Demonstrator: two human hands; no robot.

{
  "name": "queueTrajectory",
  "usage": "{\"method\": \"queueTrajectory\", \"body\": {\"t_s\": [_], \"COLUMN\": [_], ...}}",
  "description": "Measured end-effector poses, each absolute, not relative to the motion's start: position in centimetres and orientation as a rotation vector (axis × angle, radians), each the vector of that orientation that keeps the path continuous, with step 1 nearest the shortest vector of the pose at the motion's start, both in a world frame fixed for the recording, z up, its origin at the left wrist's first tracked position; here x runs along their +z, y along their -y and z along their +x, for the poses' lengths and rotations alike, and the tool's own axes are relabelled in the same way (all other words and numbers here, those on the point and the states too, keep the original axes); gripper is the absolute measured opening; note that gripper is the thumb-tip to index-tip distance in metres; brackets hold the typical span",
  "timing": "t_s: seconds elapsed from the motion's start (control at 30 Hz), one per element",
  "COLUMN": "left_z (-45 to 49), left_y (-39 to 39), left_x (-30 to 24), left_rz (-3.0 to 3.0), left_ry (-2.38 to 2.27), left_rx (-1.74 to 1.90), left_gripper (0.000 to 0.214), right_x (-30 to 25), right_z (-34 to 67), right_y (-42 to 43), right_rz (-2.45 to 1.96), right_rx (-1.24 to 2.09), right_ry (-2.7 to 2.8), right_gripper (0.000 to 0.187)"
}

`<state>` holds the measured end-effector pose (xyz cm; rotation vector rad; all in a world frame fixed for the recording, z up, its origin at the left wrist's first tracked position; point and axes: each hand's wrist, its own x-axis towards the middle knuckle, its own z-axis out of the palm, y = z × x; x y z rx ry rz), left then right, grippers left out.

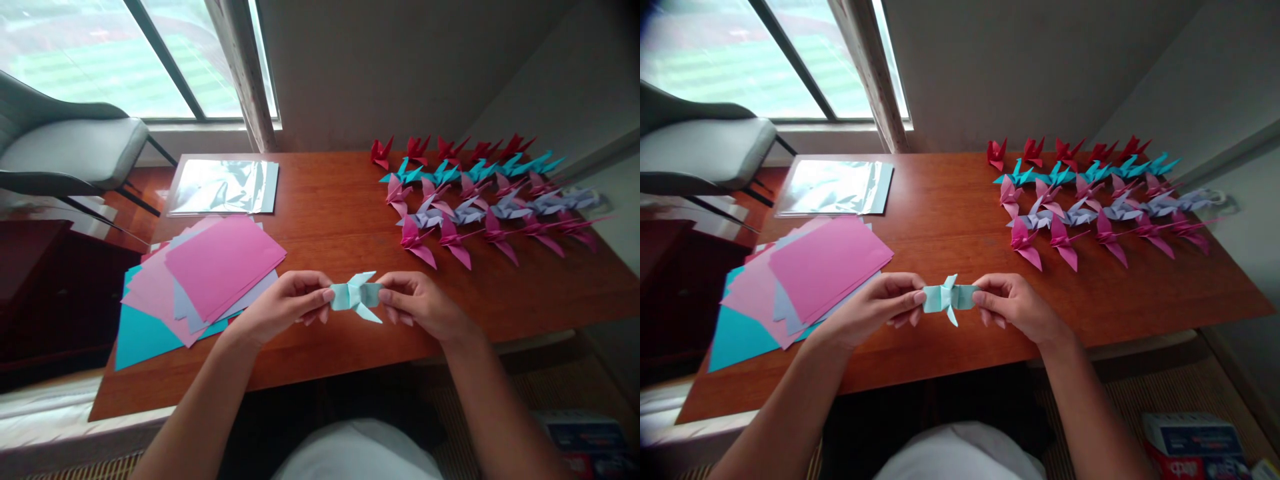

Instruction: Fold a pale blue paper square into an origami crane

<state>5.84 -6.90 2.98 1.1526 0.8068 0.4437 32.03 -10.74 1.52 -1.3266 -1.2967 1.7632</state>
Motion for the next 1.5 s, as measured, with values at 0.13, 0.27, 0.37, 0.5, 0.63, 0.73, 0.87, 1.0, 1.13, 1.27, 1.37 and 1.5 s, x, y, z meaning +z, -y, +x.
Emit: {"method": "queueTrajectory", "body": {"t_s": [0.13,0.27,0.37,0.5,0.63,0.73,0.87,1.0,1.13,1.27,1.37,1.5], "left_z": [5.9,5.8,5.8,6.1,6.4,6.5,6.3,6.0,5.9,5.9,6.0,5.9], "left_y": [6.9,6.9,6.8,6.9,7.0,7.0,7.0,7.0,7.1,7.1,7.0,7.0], "left_x": [3.1,2.9,2.6,2.4,2.1,2.0,2.2,2.4,2.4,2.7,2.9,2.9], "left_rz": [1.131,1.145,1.155,1.185,1.284,1.323,1.281,1.208,1.167,1.146,1.165,1.251], "left_ry": [-0.808,-0.821,-0.833,-0.842,-0.894,-0.929,-0.911,-0.868,-0.795,-0.787,-0.846,-0.887], "left_rx": [0.424,0.385,0.389,0.373,0.372,0.388,0.360,0.357,0.399,0.420,0.440,0.378], "left_gripper": [0.031,0.030,0.031,0.030,0.028,0.029,0.030,0.034,0.033,0.030,0.031,0.036], "right_x": [1.1,1.7,2.4,2.7,2.4,2.3,2.6,2.9,2.8,2.7,2.9,3.2], "right_z": [32.1,31.7,31.5,31.1,30.8,30.6,30.6,30.7,30.7,30.6,30.5,30.7], "right_y": [10.9,10.8,10.7,10.8,11.0,11.0,10.8,10.6,10.7,10.8,10.9,11.0], "right_rz": [-1.302,-1.330,-1.329,-1.365,-1.410,-1.396,-1.353,-1.360,-1.332,-1.326,-1.367,-1.428], "right_rx": [1.783,1.783,1.768,1.698,1.653,1.661,1.655,1.678,1.723,1.717,1.647,1.561], "right_ry": [1.251,1.282,1.293,1.343,1.396,1.402,1.437,1.425,1.400,1.401,1.420,1.529], "right_gripper": [0.027,0.026,0.027,0.024,0.023,0.023,0.021,0.026,0.032,0.034,0.034,0.035]}}
